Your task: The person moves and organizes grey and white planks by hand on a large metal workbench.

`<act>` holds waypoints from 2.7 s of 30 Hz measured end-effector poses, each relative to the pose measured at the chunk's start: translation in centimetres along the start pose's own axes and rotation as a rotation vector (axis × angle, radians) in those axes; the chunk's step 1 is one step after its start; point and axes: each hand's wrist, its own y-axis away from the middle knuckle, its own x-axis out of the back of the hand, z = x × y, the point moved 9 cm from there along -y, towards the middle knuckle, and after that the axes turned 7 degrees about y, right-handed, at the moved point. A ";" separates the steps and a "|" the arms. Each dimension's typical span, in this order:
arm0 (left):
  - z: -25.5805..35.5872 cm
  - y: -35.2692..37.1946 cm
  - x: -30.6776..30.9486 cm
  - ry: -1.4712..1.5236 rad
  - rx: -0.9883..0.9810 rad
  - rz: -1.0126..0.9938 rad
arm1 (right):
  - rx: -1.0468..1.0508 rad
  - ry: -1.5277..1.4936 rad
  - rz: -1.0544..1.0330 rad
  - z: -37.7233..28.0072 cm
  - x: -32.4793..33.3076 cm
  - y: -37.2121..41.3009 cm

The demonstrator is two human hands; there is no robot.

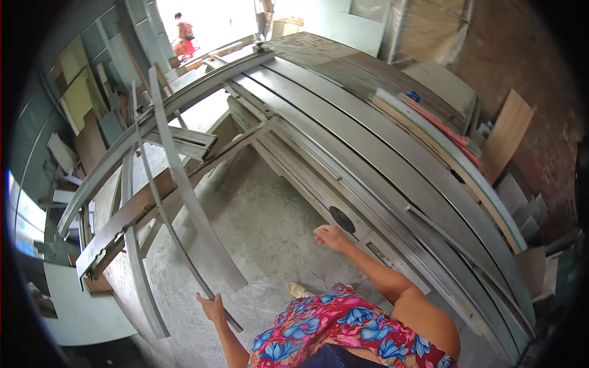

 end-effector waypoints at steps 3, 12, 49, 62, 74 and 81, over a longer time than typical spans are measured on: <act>1.1 0.4 0.4 -0.173 0.014 0.041 | -0.038 0.120 0.183 0.8 5.5 6.5; 6.7 5.7 -1.5 -0.586 -0.125 0.316 | -0.049 0.354 0.753 6.4 19.4 24.6; 23.9 45.9 -34.3 0.354 -0.678 -1.078 | -0.189 0.642 1.530 16.3 34.5 61.5; 24.8 57.4 -40.5 0.535 -0.104 -0.749 | -0.144 0.857 1.338 26.1 42.0 76.5; 24.2 56.3 -40.8 0.472 -0.018 -0.697 | -0.138 0.935 1.336 25.6 41.3 75.6; 23.8 55.7 -41.7 0.433 -0.045 -0.571 | -0.136 0.938 1.317 24.8 41.4 75.6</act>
